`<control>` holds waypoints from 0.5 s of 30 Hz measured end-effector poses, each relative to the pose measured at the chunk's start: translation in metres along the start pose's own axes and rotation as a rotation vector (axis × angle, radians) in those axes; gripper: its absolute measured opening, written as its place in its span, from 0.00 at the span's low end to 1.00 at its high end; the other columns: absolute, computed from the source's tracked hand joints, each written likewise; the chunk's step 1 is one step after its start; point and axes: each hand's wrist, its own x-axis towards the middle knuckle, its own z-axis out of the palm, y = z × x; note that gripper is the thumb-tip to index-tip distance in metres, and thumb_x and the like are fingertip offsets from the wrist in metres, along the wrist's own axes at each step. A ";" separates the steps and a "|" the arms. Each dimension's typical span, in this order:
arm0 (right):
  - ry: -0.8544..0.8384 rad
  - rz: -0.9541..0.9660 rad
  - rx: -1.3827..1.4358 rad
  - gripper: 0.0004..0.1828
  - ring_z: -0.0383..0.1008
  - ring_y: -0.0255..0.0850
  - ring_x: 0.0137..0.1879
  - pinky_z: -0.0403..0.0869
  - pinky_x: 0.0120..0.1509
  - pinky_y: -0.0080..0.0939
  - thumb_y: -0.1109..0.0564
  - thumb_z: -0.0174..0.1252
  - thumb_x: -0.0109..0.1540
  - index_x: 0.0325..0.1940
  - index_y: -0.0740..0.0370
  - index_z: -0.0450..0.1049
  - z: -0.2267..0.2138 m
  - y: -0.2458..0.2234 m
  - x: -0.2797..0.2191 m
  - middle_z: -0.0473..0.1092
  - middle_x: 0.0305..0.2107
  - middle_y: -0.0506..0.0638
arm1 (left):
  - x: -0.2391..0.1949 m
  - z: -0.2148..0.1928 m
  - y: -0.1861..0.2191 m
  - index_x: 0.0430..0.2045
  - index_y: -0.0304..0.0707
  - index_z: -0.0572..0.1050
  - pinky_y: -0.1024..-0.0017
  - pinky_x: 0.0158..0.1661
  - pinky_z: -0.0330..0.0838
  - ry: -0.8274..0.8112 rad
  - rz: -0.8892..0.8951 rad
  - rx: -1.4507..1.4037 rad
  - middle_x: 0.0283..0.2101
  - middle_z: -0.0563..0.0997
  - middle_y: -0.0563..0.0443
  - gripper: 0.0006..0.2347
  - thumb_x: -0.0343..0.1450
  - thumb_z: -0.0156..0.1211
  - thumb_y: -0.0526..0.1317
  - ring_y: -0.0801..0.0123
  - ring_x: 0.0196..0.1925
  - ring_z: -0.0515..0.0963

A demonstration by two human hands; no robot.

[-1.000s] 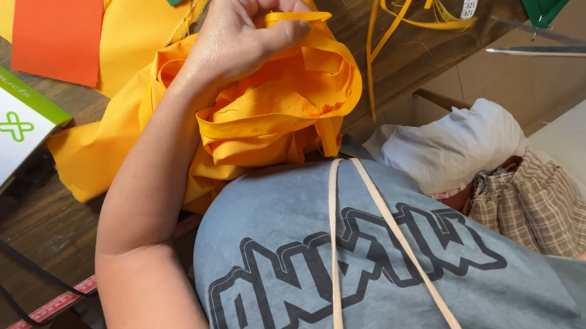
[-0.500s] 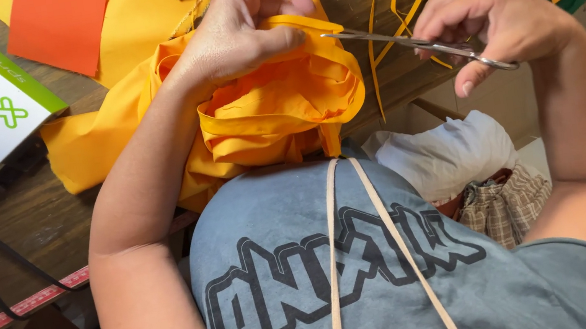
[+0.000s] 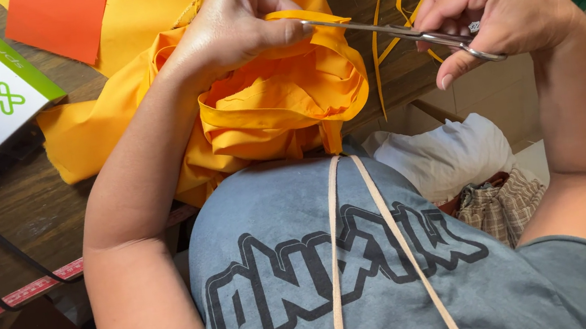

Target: Trimming the edges of a yellow fabric piece using scissors

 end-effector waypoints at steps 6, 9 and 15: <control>-0.017 0.000 -0.033 0.27 0.66 0.37 0.34 0.65 0.32 0.31 0.56 0.80 0.37 0.36 0.68 0.79 -0.003 -0.007 0.005 0.73 0.31 0.52 | 0.006 -0.001 -0.009 0.49 0.47 0.59 0.80 0.26 0.69 -0.012 0.042 -0.014 0.31 0.82 0.38 0.22 0.68 0.63 0.24 0.74 0.27 0.79; -0.020 0.014 -0.014 0.27 0.65 0.36 0.32 0.64 0.30 0.30 0.56 0.80 0.37 0.35 0.69 0.79 -0.005 -0.007 0.004 0.72 0.32 0.53 | 0.003 0.003 -0.001 0.48 0.47 0.58 0.80 0.23 0.65 -0.026 0.025 0.002 0.27 0.81 0.42 0.22 0.68 0.62 0.25 0.75 0.22 0.74; -0.036 -0.007 -0.013 0.28 0.65 0.36 0.30 0.65 0.31 0.31 0.56 0.80 0.35 0.34 0.70 0.78 -0.007 -0.001 -0.008 0.73 0.29 0.53 | -0.006 -0.009 0.007 0.59 0.43 0.58 0.81 0.25 0.67 -0.078 0.019 0.123 0.34 0.83 0.42 0.29 0.69 0.73 0.30 0.78 0.26 0.76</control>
